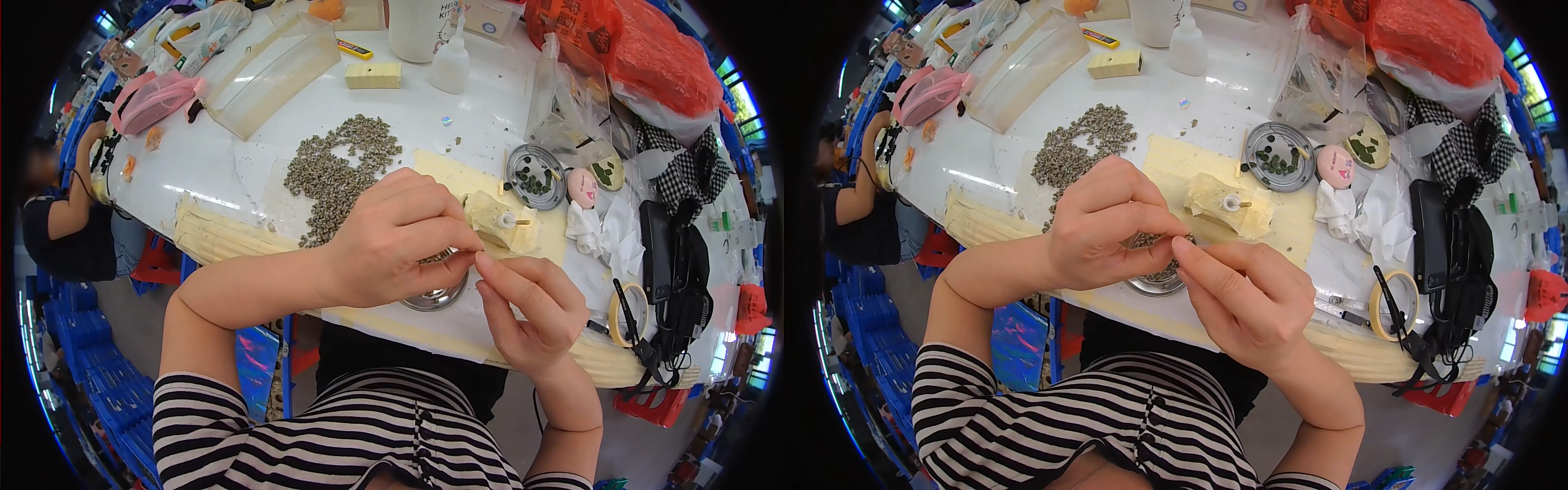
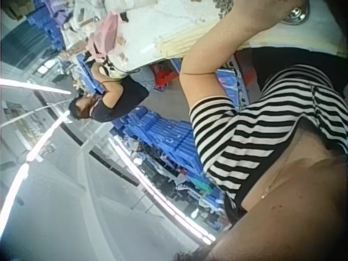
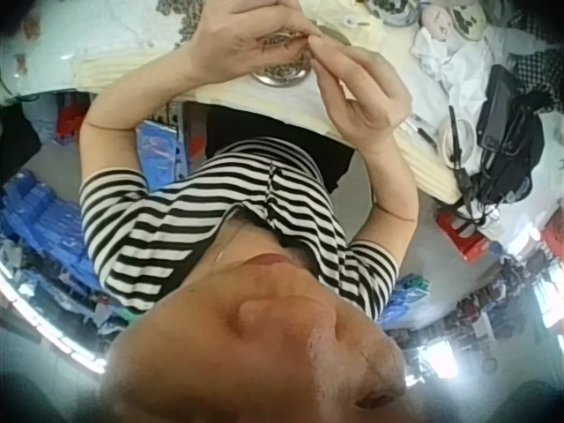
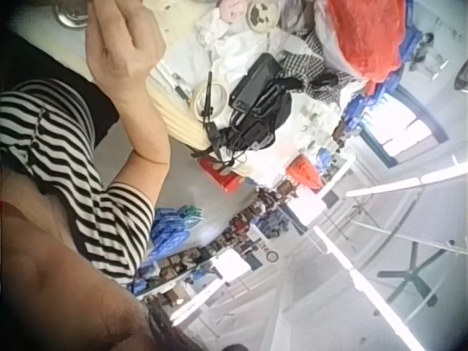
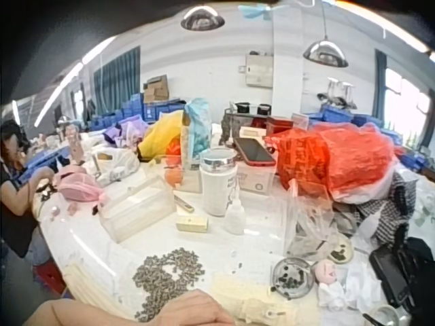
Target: The person places small decorative elements onto a plastic toy component by hand, handling individual small pieces from a tray and pressing them into place.
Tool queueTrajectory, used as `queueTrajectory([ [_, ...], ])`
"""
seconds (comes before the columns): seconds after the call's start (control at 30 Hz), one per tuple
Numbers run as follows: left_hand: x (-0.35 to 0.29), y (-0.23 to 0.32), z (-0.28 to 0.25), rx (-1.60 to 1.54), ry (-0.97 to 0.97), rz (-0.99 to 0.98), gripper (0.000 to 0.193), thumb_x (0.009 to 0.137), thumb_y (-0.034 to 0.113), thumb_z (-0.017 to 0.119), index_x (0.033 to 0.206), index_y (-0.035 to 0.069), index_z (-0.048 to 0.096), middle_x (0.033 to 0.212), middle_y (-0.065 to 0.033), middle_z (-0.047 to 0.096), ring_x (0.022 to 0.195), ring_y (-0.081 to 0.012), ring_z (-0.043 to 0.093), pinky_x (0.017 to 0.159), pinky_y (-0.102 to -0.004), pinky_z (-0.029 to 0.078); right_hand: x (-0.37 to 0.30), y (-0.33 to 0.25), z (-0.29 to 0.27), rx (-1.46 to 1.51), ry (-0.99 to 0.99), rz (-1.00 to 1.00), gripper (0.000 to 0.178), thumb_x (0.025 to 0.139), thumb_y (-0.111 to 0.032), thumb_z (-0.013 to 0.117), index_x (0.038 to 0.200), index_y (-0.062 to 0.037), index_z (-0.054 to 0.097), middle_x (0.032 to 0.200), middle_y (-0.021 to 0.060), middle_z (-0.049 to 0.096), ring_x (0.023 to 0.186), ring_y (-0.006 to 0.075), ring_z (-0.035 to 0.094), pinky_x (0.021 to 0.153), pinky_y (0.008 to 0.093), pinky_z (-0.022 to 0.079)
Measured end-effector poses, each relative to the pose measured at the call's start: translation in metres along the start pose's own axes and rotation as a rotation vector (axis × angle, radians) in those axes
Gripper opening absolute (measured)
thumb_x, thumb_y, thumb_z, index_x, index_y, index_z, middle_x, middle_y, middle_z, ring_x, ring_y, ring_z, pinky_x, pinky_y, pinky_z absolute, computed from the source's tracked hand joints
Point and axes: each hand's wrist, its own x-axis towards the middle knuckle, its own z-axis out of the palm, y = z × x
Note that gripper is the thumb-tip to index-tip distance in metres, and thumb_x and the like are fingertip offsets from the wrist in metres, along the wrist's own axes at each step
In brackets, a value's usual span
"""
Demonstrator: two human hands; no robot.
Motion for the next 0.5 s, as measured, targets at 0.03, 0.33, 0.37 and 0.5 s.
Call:
queueTrajectory([
  [0.03, -0.0002, -0.0001, -0.0001, -0.01, -0.005, -0.016, 0.025, 0.064, 0.004, 0.083, 0.086, 0.008, 0.073, 0.08, -0.0026, 0.063, 0.069, -0.0192, 0.058, 0.06, -0.0297, 0.043, -0.0001, 0.0005, 0.001, -0.021, -0.005, -0.019, 0.035, 0.071, 0.003, 0.08, 0.106, -0.0046, 0.076, 0.077, 0.007, 0.066, 0.059, 0.0171, 0.06, 0.049, 0.0266, 0.046],
  [0.33, 0.0, 0.0007, -0.0036, -0.112, 0.01, -0.099, 0.025, 0.067, 0.003, 0.083, 0.09, 0.007, 0.075, 0.082, -0.0029, 0.064, 0.072, -0.0158, 0.059, 0.06, -0.0268, 0.045, -0.0026, -0.0025, -0.0028, 0.121, -0.019, 0.187, 0.031, 0.079, 0.004, 0.075, 0.11, -0.0009, 0.074, 0.085, 0.0116, 0.072, 0.064, 0.0165, 0.065, 0.057, 0.0249, 0.051],
  [0.37, 0.0002, 0.0007, -0.0038, -0.105, 0.02, -0.084, 0.025, 0.067, 0.002, 0.084, 0.091, 0.007, 0.075, 0.082, -0.0027, 0.064, 0.072, -0.0156, 0.059, 0.06, -0.0266, 0.045, -0.0025, -0.0024, -0.0039, 0.155, -0.031, 0.212, 0.031, 0.08, 0.004, 0.074, 0.111, -0.0003, 0.074, 0.086, 0.012, 0.072, 0.065, 0.016, 0.066, 0.059, 0.0244, 0.051],
  [0.5, -0.0005, -0.0014, -0.0034, -0.095, 0.022, -0.031, 0.026, 0.068, 0.003, 0.084, 0.092, 0.008, 0.075, 0.082, -0.001, 0.064, 0.071, -0.0155, 0.058, 0.06, -0.0265, 0.043, -0.0022, -0.0046, -0.0074, 0.3, -0.077, 0.349, 0.03, 0.085, 0.004, 0.07, 0.114, 0.0013, 0.072, 0.09, 0.0129, 0.074, 0.072, 0.0146, 0.069, 0.066, 0.0236, 0.054],
])
